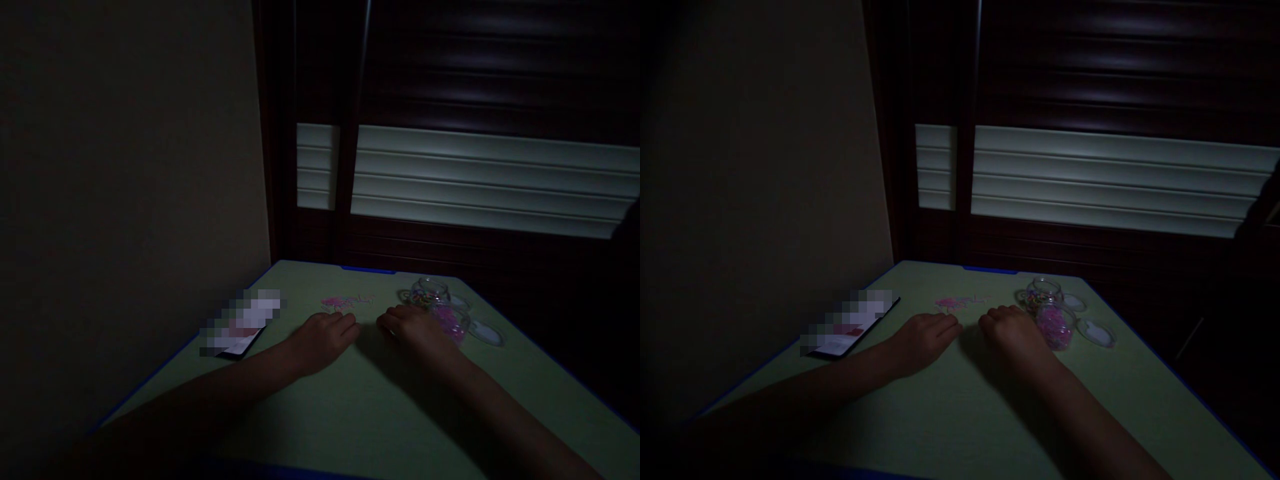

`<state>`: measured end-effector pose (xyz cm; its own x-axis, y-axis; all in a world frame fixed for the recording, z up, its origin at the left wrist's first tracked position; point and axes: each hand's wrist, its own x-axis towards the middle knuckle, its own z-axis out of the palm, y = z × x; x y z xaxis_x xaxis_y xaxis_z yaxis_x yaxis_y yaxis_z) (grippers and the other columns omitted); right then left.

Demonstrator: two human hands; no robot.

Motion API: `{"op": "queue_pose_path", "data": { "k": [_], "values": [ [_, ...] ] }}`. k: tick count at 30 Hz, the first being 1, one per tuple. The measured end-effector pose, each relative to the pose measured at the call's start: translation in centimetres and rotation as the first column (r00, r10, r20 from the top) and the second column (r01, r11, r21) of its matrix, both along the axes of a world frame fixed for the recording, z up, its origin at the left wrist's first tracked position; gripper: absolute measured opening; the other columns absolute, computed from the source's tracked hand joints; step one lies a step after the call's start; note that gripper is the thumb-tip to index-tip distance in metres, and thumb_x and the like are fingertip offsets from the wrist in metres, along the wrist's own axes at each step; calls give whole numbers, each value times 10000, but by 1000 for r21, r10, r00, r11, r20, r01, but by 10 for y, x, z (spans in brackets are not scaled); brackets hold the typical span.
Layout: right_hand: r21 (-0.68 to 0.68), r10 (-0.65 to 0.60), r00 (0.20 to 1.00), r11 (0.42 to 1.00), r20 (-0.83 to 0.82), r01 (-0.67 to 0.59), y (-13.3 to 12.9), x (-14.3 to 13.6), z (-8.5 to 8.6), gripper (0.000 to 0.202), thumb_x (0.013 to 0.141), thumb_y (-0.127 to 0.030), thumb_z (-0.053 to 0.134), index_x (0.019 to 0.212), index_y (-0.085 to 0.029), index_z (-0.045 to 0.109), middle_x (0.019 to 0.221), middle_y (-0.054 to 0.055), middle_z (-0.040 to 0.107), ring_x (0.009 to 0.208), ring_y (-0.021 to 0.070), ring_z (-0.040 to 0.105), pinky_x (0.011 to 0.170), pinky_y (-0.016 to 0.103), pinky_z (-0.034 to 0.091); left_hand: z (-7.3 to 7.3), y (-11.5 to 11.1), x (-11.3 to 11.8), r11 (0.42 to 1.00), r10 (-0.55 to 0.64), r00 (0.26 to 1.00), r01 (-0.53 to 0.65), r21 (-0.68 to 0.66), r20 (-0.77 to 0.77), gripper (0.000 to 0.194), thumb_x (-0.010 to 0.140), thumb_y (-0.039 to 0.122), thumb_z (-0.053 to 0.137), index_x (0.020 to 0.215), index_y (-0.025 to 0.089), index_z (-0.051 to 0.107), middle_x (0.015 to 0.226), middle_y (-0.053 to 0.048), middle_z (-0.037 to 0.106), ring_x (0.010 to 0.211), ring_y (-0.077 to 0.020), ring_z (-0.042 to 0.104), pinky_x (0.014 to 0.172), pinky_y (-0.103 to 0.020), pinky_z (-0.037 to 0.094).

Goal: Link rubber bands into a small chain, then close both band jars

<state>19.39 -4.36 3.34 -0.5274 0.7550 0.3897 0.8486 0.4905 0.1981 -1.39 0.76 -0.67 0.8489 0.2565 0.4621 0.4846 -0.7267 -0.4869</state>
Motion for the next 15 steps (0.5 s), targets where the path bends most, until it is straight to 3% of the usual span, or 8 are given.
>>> {"op": "queue_pose_path", "data": {
  "k": [5, 15],
  "values": [
    [49, -77, 993, 996, 91, 73, 1, 7, 6, 164, 853, -146, 468, 761, -166, 602, 753, 46, 623, 681, 148, 547, 645, 272, 324, 0, 0, 0, 1000, -1, 1000, 0, -10, -3, 104, 876, 136, 420, 939, 171, 495, 836, -15, 539, 691, -143, 532, 565, -270, 417],
    [-15, -189, 964, 981, 184, 195, -9, 14, 23, 191, 810, -65, 460, 797, -164, 623, 826, 81, 648, 767, 194, 595, 664, 296, 374, -1, 2, -1, 1000, 14, 1000, -14, -6, -14, 119, 875, 124, 414, 949, 160, 499, 839, -24, 555, 705, -149, 543, 573, -269, 425]
  ]
}}
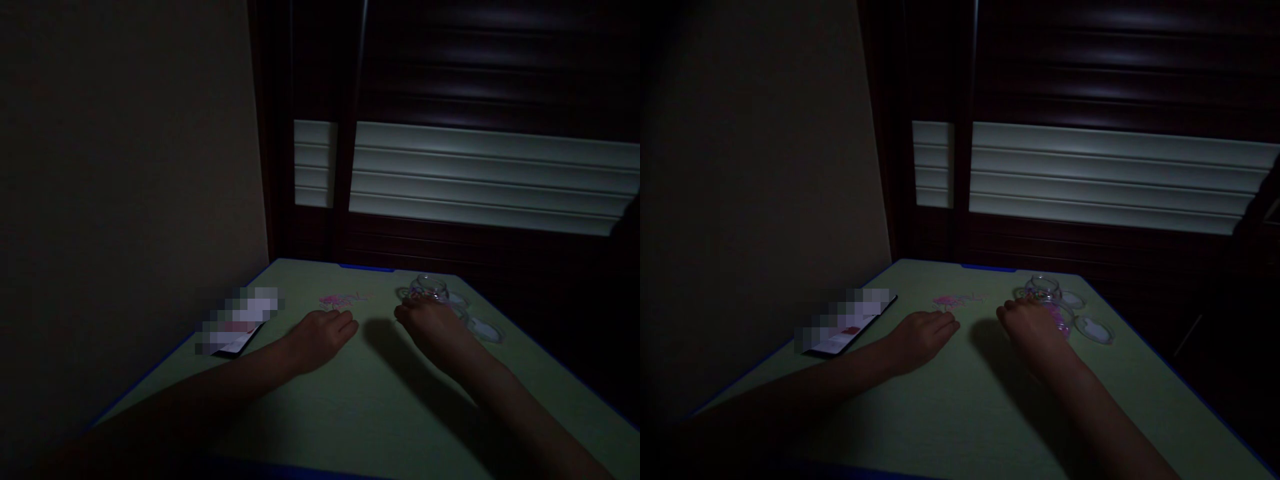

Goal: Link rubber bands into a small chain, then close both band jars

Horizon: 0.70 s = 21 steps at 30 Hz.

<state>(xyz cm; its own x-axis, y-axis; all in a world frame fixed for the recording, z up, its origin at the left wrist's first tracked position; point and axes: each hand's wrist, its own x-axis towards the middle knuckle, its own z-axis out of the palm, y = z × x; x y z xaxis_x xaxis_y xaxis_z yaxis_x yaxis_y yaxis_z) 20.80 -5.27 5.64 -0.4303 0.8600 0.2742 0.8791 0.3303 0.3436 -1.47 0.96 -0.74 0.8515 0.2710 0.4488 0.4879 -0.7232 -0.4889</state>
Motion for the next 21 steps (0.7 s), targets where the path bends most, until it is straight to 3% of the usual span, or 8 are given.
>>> {"op": "queue_pose_path", "data": {
  "k": [7, 13, 18, 21],
  "values": [
    [86, -71, 997, 994, 14, 69, 7, 16, -2, 227, 796, -62, 439, 891, -143, 628, 879, 102, 657, 796, 225, 608, 695, 337, 397, 2, 0, -1, 1000, 0, 1000, 0, -30, -16, 117, 870, 124, 420, 948, 159, 501, 824, -18, 553, 691, -147, 541, 561, -267, 425],
    [158, -178, 983, 973, 38, 170, 1, 25, 11, 213, 741, -66, 487, 883, -140, 629, 883, 113, 656, 812, 234, 596, 712, 335, 380, 2, 1, -2, 999, 21, 1000, -20, -33, 8, 123, 882, 129, 396, 929, 161, 505, 805, -18, 550, 677, -139, 543, 562, -258, 424],
    [263, -378, 925, 889, -38, 374, -7, 32, 18, 203, 770, -71, 446, 806, -148, 630, 814, 128, 653, 771, 242, 605, 648, 326, 362, 4, -1, -1, 999, 14, 1000, -14, -38, -2, 128, 879, 123, 388, 926, 156, 503, 813, -22, 551, 676, -138, 541, 571, -259, 429],
    [260, -453, 887, 849, -87, 460, -10, 36, 17, 222, 783, -74, 426, 786, -152, 634, 797, 140, 654, 748, 237, 615, 617, 314, 362, 4, -1, -1, 1000, 16, 1000, -16, -27, 18, 136, 884, 125, 378, 917, 158, 505, 795, -21, 547, 671, -140, 539, 559, -259, 424]
  ]
}}
